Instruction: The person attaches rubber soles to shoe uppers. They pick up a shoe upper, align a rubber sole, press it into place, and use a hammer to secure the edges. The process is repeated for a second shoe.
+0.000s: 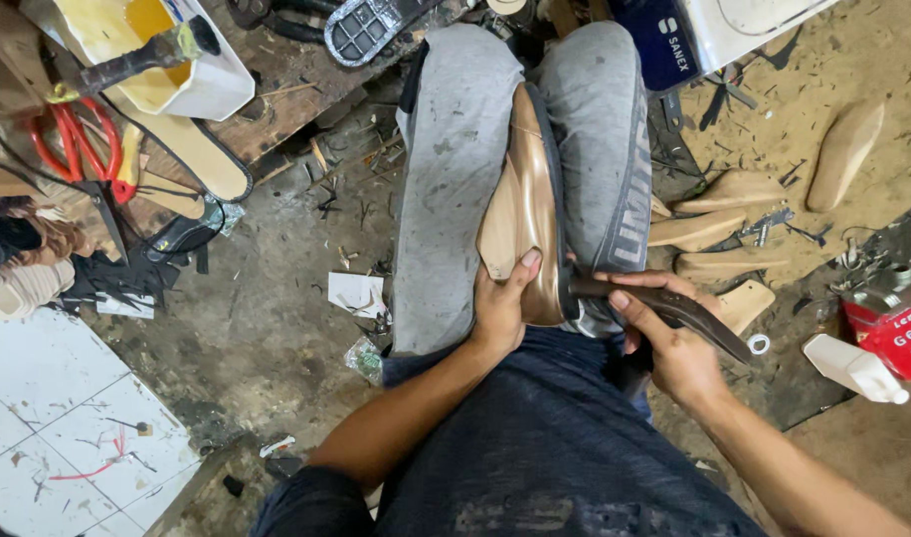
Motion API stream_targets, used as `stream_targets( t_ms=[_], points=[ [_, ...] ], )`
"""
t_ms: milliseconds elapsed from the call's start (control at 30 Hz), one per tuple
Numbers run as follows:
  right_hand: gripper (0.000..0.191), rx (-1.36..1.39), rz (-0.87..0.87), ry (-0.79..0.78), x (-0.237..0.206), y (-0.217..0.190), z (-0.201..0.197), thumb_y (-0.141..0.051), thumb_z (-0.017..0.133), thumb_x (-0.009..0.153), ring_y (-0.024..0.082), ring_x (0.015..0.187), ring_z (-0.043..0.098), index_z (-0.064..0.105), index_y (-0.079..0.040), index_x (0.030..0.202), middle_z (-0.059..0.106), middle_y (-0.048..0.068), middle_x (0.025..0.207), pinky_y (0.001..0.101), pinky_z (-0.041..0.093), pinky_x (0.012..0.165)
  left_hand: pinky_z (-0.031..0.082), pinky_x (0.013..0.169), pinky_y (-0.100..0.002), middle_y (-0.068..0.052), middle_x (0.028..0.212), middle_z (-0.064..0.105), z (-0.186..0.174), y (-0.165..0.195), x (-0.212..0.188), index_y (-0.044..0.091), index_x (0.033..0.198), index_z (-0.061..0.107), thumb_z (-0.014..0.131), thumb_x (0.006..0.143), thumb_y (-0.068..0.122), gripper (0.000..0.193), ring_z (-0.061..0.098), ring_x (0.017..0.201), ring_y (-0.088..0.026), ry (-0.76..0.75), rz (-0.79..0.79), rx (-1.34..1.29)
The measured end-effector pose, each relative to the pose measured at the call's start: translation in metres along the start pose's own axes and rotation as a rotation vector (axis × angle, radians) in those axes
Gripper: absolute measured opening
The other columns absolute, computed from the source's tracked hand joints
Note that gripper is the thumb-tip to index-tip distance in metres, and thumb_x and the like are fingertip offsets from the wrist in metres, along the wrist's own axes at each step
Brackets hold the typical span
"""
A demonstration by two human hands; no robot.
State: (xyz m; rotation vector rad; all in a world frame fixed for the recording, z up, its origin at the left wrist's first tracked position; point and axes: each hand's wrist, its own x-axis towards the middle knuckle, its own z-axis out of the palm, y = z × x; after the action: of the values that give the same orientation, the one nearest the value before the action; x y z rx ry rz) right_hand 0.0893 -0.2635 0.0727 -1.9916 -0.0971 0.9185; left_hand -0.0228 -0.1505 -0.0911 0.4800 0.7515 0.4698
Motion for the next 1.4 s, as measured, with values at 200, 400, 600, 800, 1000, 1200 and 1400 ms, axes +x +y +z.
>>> stream_targets(
  t_ms=[200,400,600,800,1000,1200,1400],
  points=[
    [0.024,-0.103,0.041,-0.019,0.013,-0.021,0.002,-0.016,0.075,0.09,0.011,0.048,0.055,0.076,-0.001,0.108,0.073,0.01,0.075,0.0256,0.045,0.047,0.053,0.088,-0.026,-0.003,0.111,0.068,-0.004,-0.006,0.002,0.001,0.129,0.062,0.075,0.093,0.008,0.039,0.065,0.097,-0.011,0.033,0.013,0.009],
    [0.023,-0.361,-0.057,-0.262,0.044,-0.072,0.001,-0.019,0.076,0.084,0.008,0.054,0.062,0.079,-0.008,0.104,0.078,0.001,0.086,0.0257,0.05,0.045,0.055,0.084,-0.028,-0.004,0.103,0.069,-0.008,-0.01,0.005,0.0,0.123,0.063,0.077,0.091,0.008,0.035,0.066,0.09,-0.013,0.064,-0.022,0.006],
    [0.026,-0.497,-0.112,-0.271,0.055,-0.084,0.003,-0.022,0.079,0.082,0.01,0.051,0.063,0.081,-0.01,0.104,0.076,0.004,0.079,0.0271,0.051,0.045,0.055,0.084,-0.027,-0.004,0.103,0.07,-0.005,-0.007,0.005,-0.001,0.122,0.064,0.076,0.093,0.008,0.033,0.066,0.09,-0.012,0.039,0.005,0.012],
    [0.028,-0.125,-0.078,0.039,0.035,-0.044,0.018,-0.02,0.076,0.09,0.013,0.05,0.057,0.078,-0.001,0.11,0.069,0.012,0.073,0.0265,0.045,0.048,0.055,0.084,-0.027,-0.004,0.105,0.069,0.005,0.007,-0.001,-0.001,0.126,0.063,0.074,0.094,0.008,0.035,0.067,0.091,-0.012,0.017,-0.007,0.034],
    [0.029,0.212,-0.058,0.105,0.049,-0.031,0.023,-0.013,0.074,0.091,0.011,0.052,0.055,0.069,0.007,0.112,0.076,0.013,0.092,0.0245,0.046,0.05,0.056,0.087,-0.026,-0.004,0.109,0.069,0.009,0.014,-0.004,-0.001,0.128,0.06,0.073,0.095,0.011,0.037,0.067,0.095,-0.011,-0.02,-0.025,0.035],
    [0.022,0.284,-0.14,0.083,0.063,-0.048,0.023,-0.006,0.074,0.09,0.009,0.052,0.054,0.07,0.005,0.108,0.078,0.015,0.11,0.0219,0.046,0.05,0.056,0.086,-0.027,-0.005,0.107,0.069,0.007,0.007,-0.002,-0.003,0.128,0.061,0.075,0.096,0.013,0.039,0.066,0.093,-0.012,0.012,-0.025,0.057],
    [0.023,0.164,-0.184,0.102,0.075,-0.072,0.026,-0.007,0.077,0.088,0.008,0.053,0.056,0.072,0.004,0.108,0.078,0.013,0.108,0.0219,0.046,0.05,0.057,0.087,-0.027,-0.005,0.118,0.067,0.012,0.012,0.003,-0.001,0.134,0.057,0.077,0.09,0.018,0.052,0.066,0.101,-0.012,0.045,-0.081,0.073]
  ],
)
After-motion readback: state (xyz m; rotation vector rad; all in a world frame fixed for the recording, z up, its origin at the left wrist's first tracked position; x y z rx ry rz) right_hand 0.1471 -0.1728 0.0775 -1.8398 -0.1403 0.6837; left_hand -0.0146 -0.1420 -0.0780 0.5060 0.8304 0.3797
